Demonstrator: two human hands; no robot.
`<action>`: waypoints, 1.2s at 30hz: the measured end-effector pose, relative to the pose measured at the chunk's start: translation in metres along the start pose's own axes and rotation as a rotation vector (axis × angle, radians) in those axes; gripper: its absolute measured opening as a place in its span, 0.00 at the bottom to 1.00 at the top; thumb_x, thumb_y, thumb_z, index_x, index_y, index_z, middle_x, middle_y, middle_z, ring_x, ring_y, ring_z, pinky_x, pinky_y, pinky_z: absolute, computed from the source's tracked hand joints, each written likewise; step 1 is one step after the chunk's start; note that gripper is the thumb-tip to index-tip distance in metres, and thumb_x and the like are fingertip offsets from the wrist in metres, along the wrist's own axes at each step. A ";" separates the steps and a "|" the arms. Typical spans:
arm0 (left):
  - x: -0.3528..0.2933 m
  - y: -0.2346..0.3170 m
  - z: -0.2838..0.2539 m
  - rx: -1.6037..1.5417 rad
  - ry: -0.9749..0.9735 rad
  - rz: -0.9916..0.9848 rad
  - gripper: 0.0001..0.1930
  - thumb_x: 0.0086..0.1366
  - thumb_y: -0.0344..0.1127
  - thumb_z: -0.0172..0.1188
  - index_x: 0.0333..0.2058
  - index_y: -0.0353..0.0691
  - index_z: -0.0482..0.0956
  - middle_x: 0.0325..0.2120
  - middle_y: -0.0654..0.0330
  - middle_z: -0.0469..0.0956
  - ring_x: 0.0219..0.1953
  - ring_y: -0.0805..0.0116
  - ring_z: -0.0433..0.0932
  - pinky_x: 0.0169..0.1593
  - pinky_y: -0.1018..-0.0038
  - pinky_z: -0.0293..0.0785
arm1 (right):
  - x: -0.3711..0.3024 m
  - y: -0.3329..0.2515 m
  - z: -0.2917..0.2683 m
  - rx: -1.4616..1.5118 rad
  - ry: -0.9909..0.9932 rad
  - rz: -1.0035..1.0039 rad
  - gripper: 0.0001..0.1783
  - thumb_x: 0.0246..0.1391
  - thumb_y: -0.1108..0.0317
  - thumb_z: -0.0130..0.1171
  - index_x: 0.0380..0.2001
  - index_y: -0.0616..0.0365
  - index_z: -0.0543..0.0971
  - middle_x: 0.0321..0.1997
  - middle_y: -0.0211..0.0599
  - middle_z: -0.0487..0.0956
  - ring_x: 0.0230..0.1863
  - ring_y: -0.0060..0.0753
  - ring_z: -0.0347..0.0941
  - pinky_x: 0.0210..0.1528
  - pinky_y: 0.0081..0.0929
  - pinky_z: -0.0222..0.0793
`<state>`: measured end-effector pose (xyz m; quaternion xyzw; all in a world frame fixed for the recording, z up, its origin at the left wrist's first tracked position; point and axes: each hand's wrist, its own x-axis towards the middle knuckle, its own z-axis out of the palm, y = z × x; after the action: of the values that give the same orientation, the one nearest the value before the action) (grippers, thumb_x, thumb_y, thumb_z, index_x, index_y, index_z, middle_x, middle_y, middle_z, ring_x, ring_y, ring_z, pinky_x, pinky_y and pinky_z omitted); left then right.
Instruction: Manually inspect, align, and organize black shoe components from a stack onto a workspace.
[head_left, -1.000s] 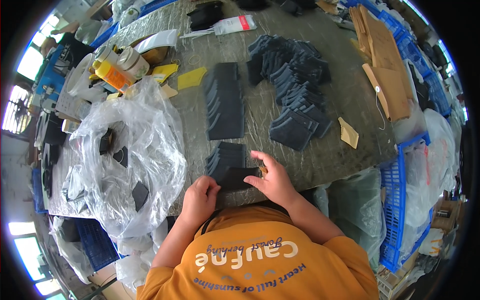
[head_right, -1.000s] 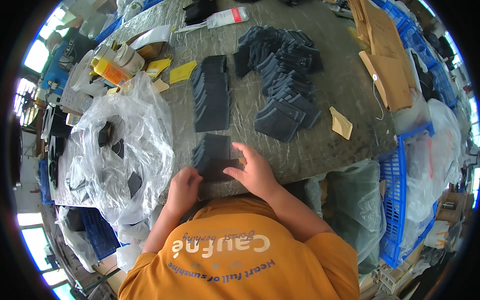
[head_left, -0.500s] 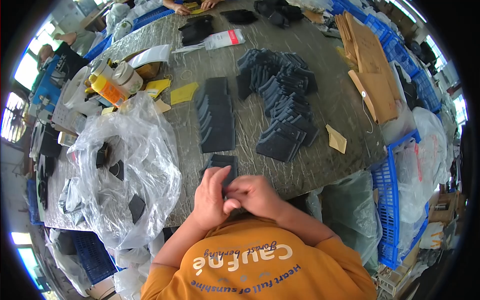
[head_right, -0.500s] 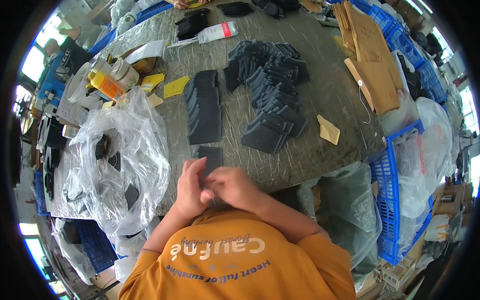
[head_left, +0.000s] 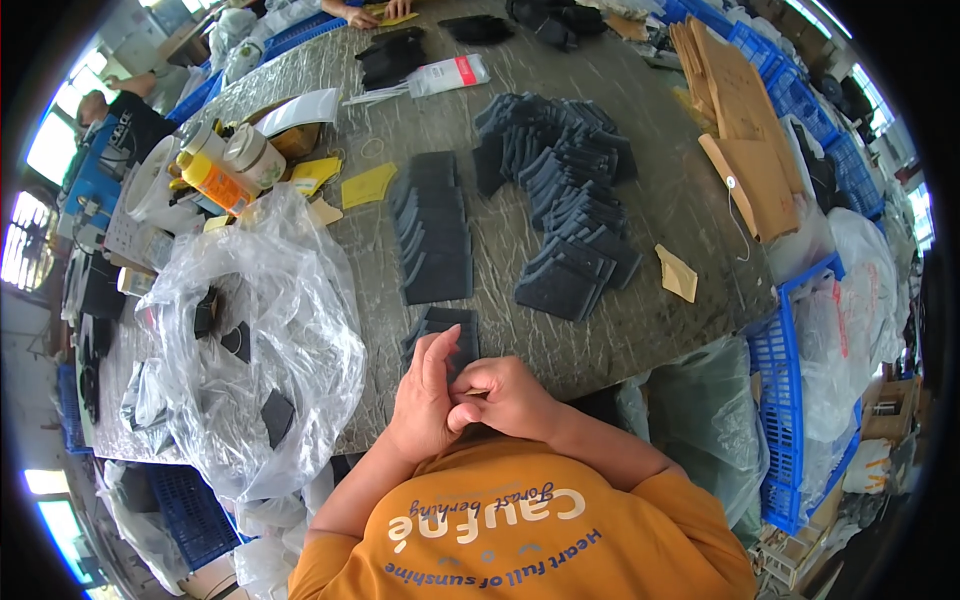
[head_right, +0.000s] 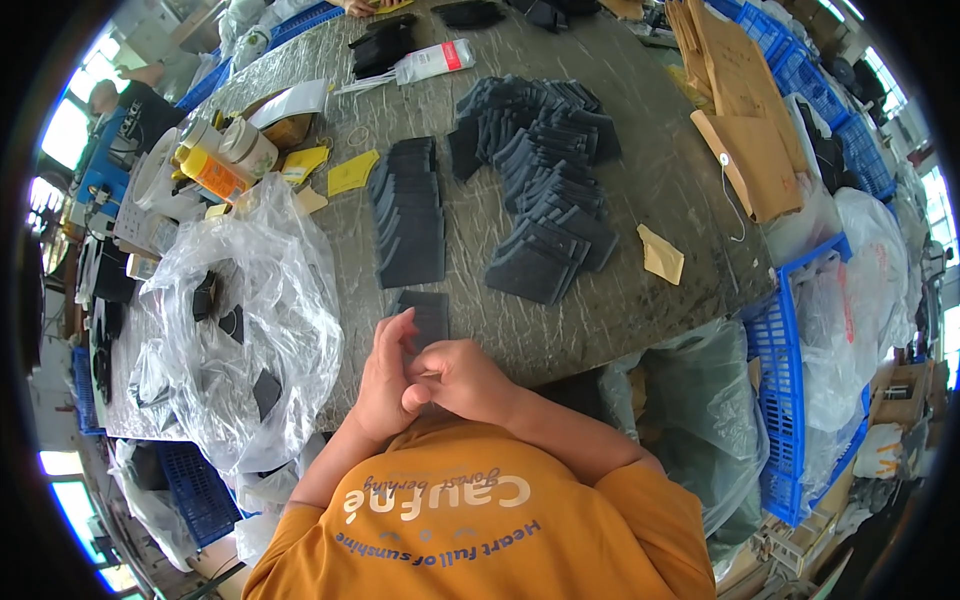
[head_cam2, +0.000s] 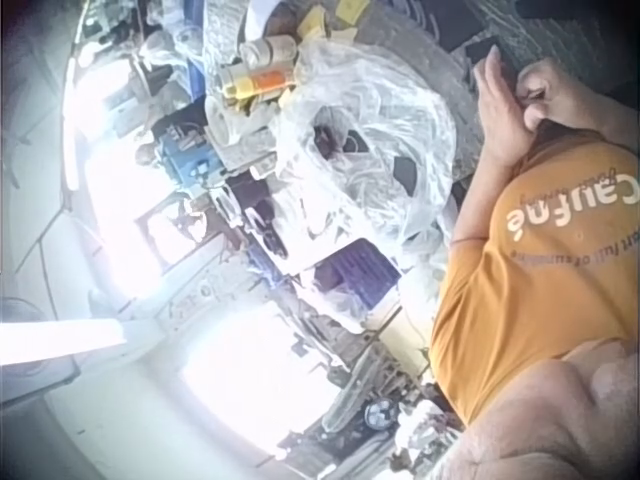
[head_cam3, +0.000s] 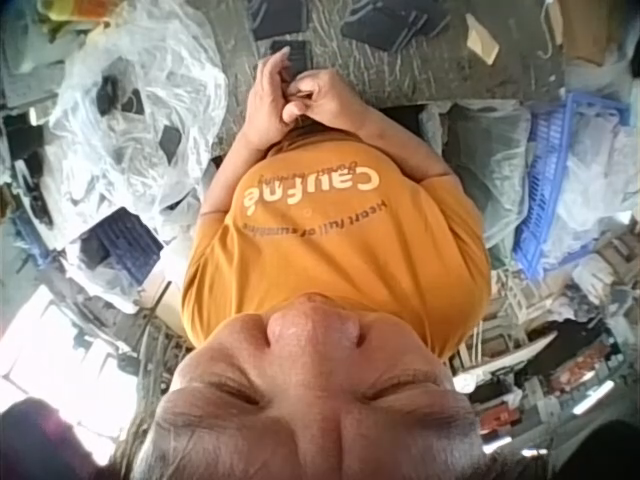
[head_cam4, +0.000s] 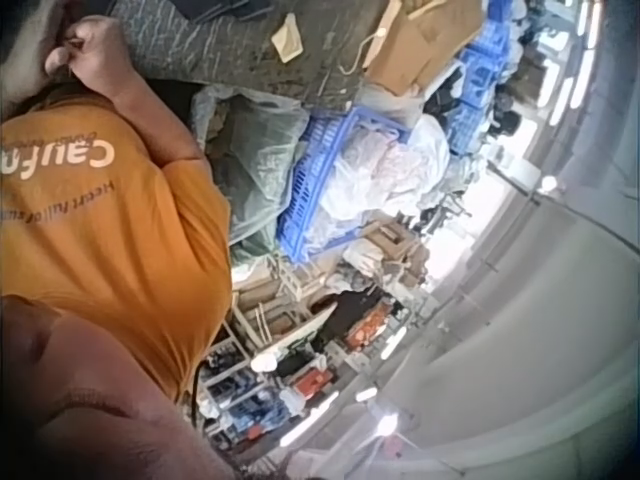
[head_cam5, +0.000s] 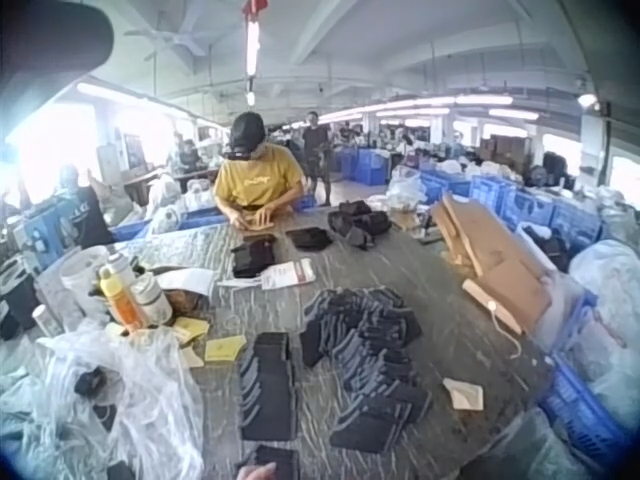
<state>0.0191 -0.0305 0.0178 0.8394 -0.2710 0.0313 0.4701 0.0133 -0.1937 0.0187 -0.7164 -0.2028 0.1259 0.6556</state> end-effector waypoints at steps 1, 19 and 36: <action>0.000 0.000 0.000 -0.044 -0.012 -0.019 0.52 0.51 0.75 0.45 0.59 0.32 0.53 0.40 0.47 0.65 0.33 0.57 0.68 0.36 0.67 0.69 | -0.001 0.001 0.000 0.002 0.001 0.000 0.11 0.44 0.66 0.65 0.27 0.62 0.79 0.24 0.39 0.78 0.28 0.30 0.74 0.32 0.25 0.68; -0.001 -0.004 -0.003 -0.609 0.229 -0.469 0.09 0.62 0.30 0.55 0.40 0.34 0.75 0.40 0.52 0.76 0.44 0.63 0.75 0.48 0.72 0.70 | -0.005 0.016 0.003 0.843 0.075 0.296 0.06 0.54 0.70 0.47 0.34 0.57 0.72 0.26 0.24 0.70 0.27 0.14 0.65 0.29 0.16 0.62; -0.028 -0.020 -0.035 -0.212 0.299 -0.851 0.02 0.53 0.25 0.61 0.24 0.34 0.77 0.15 0.68 0.71 0.17 0.81 0.67 0.22 0.82 0.62 | -0.010 0.054 -0.052 1.302 0.554 0.028 0.04 0.53 0.69 0.43 0.26 0.48 0.63 0.19 0.23 0.61 0.19 0.17 0.55 0.20 0.19 0.53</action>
<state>0.0117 0.0179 0.0133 0.8095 0.1665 -0.0716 0.5584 0.0343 -0.2473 -0.0296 -0.1872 0.0973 0.0432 0.9765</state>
